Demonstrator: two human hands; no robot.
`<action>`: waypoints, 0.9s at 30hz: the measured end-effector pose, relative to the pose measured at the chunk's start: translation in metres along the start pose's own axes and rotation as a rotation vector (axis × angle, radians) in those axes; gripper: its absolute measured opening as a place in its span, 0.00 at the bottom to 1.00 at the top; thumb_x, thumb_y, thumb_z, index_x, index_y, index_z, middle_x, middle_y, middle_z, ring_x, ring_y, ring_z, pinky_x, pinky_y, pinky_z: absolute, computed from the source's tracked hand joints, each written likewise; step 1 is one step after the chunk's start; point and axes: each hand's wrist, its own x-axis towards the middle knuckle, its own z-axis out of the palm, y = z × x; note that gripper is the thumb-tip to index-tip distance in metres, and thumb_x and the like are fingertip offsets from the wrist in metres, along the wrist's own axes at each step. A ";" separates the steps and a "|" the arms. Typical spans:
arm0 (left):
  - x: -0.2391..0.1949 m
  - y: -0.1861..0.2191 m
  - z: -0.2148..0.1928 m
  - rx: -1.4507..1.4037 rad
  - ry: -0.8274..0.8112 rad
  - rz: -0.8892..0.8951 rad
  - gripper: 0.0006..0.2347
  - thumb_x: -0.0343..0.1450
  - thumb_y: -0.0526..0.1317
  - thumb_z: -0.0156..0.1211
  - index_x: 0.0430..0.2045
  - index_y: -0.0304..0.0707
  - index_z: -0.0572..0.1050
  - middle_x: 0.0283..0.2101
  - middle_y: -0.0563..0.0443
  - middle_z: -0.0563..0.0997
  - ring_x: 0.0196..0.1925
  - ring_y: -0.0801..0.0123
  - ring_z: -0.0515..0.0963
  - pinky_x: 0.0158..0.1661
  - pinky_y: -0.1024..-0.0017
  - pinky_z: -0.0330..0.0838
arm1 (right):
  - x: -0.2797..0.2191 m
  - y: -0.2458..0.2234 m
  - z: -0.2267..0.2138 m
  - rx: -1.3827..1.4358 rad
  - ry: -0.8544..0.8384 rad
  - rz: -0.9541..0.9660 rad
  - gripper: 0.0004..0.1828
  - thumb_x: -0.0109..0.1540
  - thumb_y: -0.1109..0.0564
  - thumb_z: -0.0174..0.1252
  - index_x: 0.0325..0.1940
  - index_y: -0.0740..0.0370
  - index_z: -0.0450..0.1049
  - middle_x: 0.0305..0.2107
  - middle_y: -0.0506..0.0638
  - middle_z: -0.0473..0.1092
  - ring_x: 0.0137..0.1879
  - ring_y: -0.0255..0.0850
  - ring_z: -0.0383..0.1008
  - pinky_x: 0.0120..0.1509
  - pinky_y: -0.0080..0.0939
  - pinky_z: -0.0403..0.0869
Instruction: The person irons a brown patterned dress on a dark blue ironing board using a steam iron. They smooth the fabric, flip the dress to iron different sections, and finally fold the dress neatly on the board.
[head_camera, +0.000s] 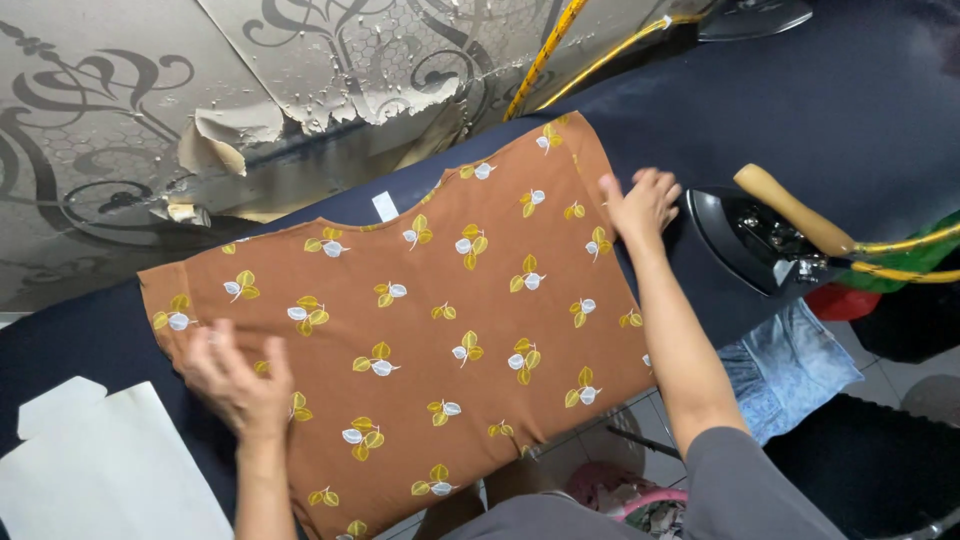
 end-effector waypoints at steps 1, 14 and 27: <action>-0.008 0.012 0.004 -0.007 0.004 0.005 0.30 0.76 0.47 0.65 0.73 0.36 0.62 0.69 0.28 0.63 0.73 0.40 0.63 0.70 0.43 0.59 | -0.003 0.010 0.003 -0.001 0.009 0.002 0.22 0.59 0.45 0.69 0.50 0.59 0.75 0.49 0.56 0.68 0.61 0.57 0.65 0.59 0.63 0.67; 0.032 0.105 0.111 -0.121 -0.148 0.185 0.23 0.73 0.41 0.61 0.65 0.43 0.69 0.74 0.40 0.63 0.79 0.47 0.56 0.72 0.36 0.46 | -0.097 0.003 -0.008 -0.233 0.069 -0.519 0.39 0.63 0.37 0.60 0.72 0.58 0.63 0.71 0.64 0.51 0.75 0.60 0.50 0.69 0.81 0.52; 0.170 0.096 0.202 -0.545 -1.083 -0.159 0.13 0.69 0.49 0.65 0.26 0.36 0.79 0.32 0.40 0.82 0.41 0.40 0.80 0.45 0.47 0.72 | -0.033 0.049 0.009 0.103 -0.146 -0.063 0.16 0.62 0.50 0.67 0.43 0.63 0.73 0.42 0.59 0.72 0.49 0.55 0.73 0.53 0.55 0.72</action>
